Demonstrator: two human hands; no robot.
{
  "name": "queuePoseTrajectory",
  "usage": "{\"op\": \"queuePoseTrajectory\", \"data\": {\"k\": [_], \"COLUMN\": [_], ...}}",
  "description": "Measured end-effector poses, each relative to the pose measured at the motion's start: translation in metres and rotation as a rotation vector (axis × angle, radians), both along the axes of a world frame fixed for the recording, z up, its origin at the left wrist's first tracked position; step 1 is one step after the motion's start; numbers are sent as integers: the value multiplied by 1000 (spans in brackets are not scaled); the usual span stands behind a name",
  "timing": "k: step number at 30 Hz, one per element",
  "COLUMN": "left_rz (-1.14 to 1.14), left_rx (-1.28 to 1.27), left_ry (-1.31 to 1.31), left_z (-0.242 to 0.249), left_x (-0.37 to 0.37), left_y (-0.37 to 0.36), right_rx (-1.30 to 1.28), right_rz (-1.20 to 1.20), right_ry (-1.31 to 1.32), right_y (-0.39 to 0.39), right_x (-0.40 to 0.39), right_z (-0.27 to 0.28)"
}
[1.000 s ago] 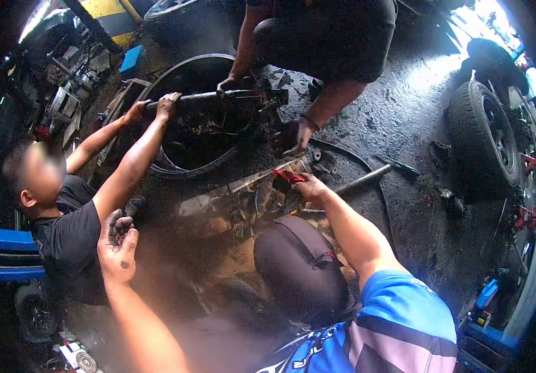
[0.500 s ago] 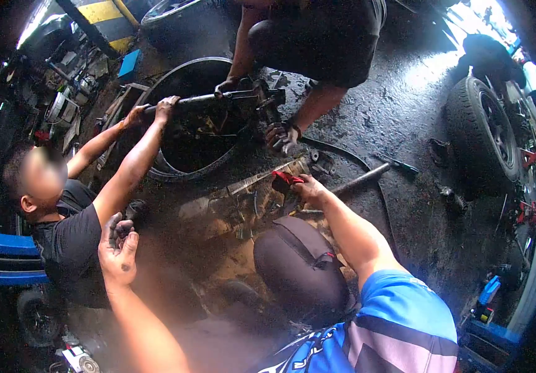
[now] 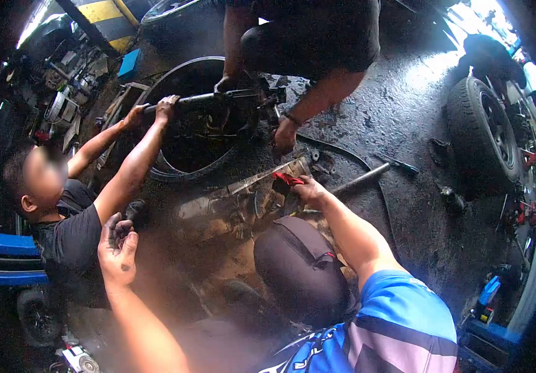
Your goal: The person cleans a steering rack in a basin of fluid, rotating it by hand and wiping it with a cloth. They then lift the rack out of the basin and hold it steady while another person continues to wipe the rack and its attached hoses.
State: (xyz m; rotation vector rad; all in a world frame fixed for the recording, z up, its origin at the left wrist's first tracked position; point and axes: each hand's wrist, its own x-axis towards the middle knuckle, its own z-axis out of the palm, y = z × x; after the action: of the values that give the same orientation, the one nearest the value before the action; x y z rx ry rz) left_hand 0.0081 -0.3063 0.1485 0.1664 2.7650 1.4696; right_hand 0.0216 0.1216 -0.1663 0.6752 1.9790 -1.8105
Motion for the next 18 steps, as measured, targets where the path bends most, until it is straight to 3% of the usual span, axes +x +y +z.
{"op": "queuePoseTrajectory", "data": {"k": [5, 8, 11, 17, 18], "left_rz": [2, 10, 15, 3, 0], "left_rx": [23, 35, 55, 65, 71], "left_ry": [0, 24, 42, 42, 45], "left_z": [-1, -3, -2, -5, -5], "left_x": [0, 1, 2, 2, 2], "left_y": [-2, -2, -2, -5, -5], "right_rx": [60, -42, 37, -239, -397], "right_rz": [78, 72, 67, -164, -281], "right_ry": [77, 130, -13, 71, 93], "right_y": [0, -2, -4, -6, -6], "right_x": [1, -1, -2, -1, -3], "right_z": [1, 1, 7, 6, 6]}}
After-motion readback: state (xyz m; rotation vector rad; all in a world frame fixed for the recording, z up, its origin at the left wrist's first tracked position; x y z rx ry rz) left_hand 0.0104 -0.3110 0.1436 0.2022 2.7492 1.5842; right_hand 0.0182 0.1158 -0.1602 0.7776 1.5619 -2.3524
